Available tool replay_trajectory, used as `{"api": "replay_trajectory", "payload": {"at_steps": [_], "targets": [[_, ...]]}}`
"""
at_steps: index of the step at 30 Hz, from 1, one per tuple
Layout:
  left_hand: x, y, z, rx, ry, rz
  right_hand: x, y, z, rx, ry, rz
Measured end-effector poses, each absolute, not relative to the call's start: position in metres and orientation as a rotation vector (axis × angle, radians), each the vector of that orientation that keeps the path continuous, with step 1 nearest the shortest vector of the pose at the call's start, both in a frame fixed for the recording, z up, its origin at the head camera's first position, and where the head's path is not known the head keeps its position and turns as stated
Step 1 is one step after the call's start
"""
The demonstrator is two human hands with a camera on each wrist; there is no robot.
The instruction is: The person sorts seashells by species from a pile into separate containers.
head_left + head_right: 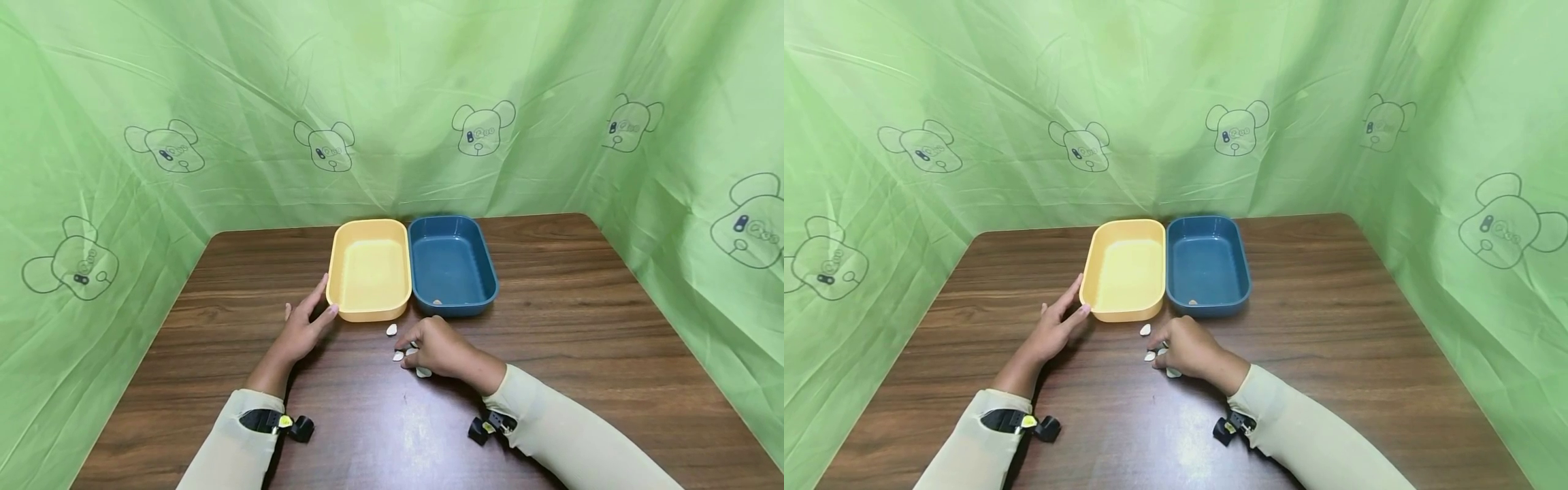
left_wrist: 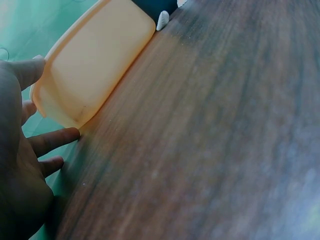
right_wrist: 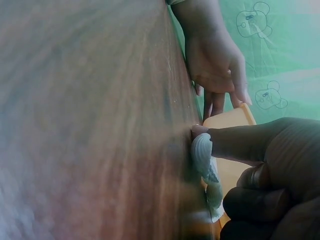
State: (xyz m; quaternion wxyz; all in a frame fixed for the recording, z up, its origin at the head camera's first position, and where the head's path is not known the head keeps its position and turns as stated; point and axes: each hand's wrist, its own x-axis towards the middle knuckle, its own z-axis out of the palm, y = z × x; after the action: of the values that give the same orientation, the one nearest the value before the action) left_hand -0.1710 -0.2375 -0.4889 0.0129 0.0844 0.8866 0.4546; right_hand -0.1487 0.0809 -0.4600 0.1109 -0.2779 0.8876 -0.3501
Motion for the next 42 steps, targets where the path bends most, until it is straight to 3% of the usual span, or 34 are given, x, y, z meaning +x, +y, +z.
{"api": "replay_trajectory", "payload": {"at_steps": [42], "targets": [[-0.1703, -0.2366, -0.4882, 0.266, 2.766, 1.413, -0.1467, 0.0794, -0.4588, -0.674, 2.47, -1.317]]}}
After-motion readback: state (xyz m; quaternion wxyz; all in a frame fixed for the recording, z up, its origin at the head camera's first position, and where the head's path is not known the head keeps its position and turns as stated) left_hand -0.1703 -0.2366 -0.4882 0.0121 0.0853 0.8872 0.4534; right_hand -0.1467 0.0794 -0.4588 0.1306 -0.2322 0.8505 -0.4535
